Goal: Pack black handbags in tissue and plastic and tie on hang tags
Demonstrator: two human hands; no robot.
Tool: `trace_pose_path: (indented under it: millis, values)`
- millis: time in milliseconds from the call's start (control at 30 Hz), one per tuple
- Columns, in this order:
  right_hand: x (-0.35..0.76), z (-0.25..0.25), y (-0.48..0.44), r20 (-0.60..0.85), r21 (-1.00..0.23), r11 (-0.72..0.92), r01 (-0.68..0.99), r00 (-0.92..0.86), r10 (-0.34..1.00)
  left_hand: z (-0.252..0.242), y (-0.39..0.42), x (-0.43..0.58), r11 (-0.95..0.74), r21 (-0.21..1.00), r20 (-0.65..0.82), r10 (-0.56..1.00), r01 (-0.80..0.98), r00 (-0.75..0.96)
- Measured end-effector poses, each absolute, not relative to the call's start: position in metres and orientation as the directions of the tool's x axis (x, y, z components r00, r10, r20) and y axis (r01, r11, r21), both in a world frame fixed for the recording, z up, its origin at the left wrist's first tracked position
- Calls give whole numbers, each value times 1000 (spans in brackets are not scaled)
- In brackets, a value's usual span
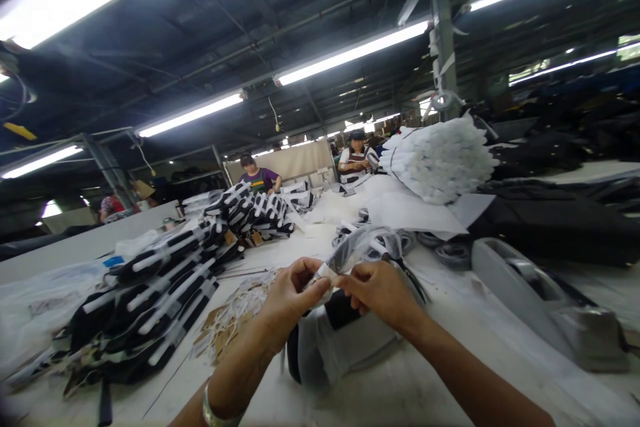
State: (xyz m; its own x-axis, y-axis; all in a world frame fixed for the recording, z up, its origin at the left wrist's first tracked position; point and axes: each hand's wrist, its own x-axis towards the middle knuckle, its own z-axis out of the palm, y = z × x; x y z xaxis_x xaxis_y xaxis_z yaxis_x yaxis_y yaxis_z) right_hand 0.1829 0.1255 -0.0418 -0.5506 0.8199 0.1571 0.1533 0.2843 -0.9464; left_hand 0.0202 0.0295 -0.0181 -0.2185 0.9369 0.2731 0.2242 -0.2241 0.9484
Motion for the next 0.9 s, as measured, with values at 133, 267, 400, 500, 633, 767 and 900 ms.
trace_pose_path:
  millis: [133, 267, 400, 500, 633, 767, 900]
  values:
    - [181, -47, 127, 196, -943, 308, 126, -539, 819, -19, 34, 18, -226, 965, 252, 944, 136, -214]
    - [192, -54, 122, 195, -964, 258, 57, -505, 841, -15, 33, 17, -232, 970, 244, 934, 78, -260]
    - [198, -59, 106, 153, -982, 86, -169, -441, 885, -16, 34, 18, -236, 970, 244, 920, 65, -308]
    - [193, -51, 92, 169, -950, 19, -312, -460, 872, -20, 35, 21, -231, 969, 247, 923, 88, -296]
    - [178, -35, 82, 198, -942, 46, -331, -442, 875, -25, 34, 31, -228, 949, 289, 906, 218, -310]
    - [162, -29, 79, 200, -913, 32, -406, -377, 904, -30, 32, 42, -220, 924, 325, 881, 312, -343]
    - [148, -31, 80, 179, -910, 34, -412, -319, 931, -34, 30, 46, -217, 899, 366, 849, 380, -382]
